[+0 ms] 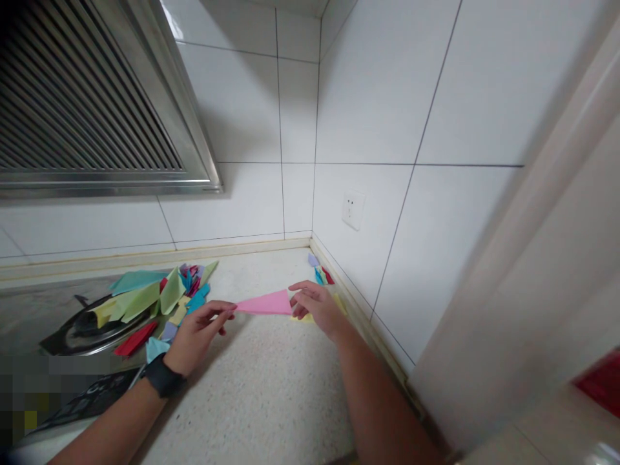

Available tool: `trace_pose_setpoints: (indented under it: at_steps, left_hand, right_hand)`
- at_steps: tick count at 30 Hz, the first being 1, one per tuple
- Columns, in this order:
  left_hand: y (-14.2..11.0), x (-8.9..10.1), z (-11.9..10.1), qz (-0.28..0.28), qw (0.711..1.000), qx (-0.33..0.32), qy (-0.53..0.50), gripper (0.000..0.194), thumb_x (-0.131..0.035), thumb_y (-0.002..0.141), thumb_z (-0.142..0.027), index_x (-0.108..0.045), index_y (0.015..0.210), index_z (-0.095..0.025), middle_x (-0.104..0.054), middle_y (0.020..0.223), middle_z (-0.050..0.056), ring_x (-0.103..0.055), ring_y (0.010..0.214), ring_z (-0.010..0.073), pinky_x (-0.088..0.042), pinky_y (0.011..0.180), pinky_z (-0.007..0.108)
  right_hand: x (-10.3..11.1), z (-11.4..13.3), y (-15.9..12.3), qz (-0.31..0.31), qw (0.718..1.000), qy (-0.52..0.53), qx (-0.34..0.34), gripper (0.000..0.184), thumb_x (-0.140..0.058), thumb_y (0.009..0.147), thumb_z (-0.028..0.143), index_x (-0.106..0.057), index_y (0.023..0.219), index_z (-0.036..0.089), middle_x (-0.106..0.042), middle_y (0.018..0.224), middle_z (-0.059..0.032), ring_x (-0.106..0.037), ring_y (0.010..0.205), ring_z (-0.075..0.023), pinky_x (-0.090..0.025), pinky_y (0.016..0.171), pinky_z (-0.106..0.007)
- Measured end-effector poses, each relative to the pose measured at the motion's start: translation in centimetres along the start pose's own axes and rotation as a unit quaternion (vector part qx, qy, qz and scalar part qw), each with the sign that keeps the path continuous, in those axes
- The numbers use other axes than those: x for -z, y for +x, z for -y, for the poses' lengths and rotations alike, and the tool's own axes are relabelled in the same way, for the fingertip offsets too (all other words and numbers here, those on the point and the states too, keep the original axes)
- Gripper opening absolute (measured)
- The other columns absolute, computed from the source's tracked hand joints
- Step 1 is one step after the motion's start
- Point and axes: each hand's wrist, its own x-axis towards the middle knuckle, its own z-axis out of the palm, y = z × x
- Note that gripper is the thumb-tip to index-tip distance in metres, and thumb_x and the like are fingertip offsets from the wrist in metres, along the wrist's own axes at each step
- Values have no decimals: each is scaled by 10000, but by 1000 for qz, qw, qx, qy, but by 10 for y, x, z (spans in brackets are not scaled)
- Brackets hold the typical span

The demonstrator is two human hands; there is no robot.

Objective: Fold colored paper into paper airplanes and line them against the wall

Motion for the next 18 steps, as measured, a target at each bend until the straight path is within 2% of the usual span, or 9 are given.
trace_pose_setpoints:
  at_steps: [8, 14, 18]
  left_hand:
    - [-1, -8, -1, 40, 999, -23, 27, 184, -557, 879, -322, -681, 948, -204, -650, 1055, 85, -613, 926, 203, -543, 695, 287]
    - [2, -11, -9, 52, 994, -63, 67, 167, -574, 865, -280, -700, 940, -200, -672, 1071, 98, -611, 1006, 217, -500, 853, 334]
    - [1, -13, -15, 73, 995, -53, 48, 224, -636, 824, -277, -681, 1029, -199, -656, 1136, 106, -587, 1077, 229, -478, 912, 351]
  right_hand:
    - [1, -1, 5, 6, 1000, -9, -7, 330, -618, 790, 351, -651, 1077, 191, -617, 651, 7, -572, 570, -121, -463, 568, -262]
    - [4, -10, 11, 10, 999, -36, -9, 312, -629, 787, 359, -677, 1032, 171, -667, 735, -27, -585, 590, -120, -473, 586, -269]
    - [5, -14, 14, -10, 998, -53, 12, 253, -646, 775, 348, -682, 949, 167, -679, 763, -34, -579, 609, -120, -448, 582, -258]
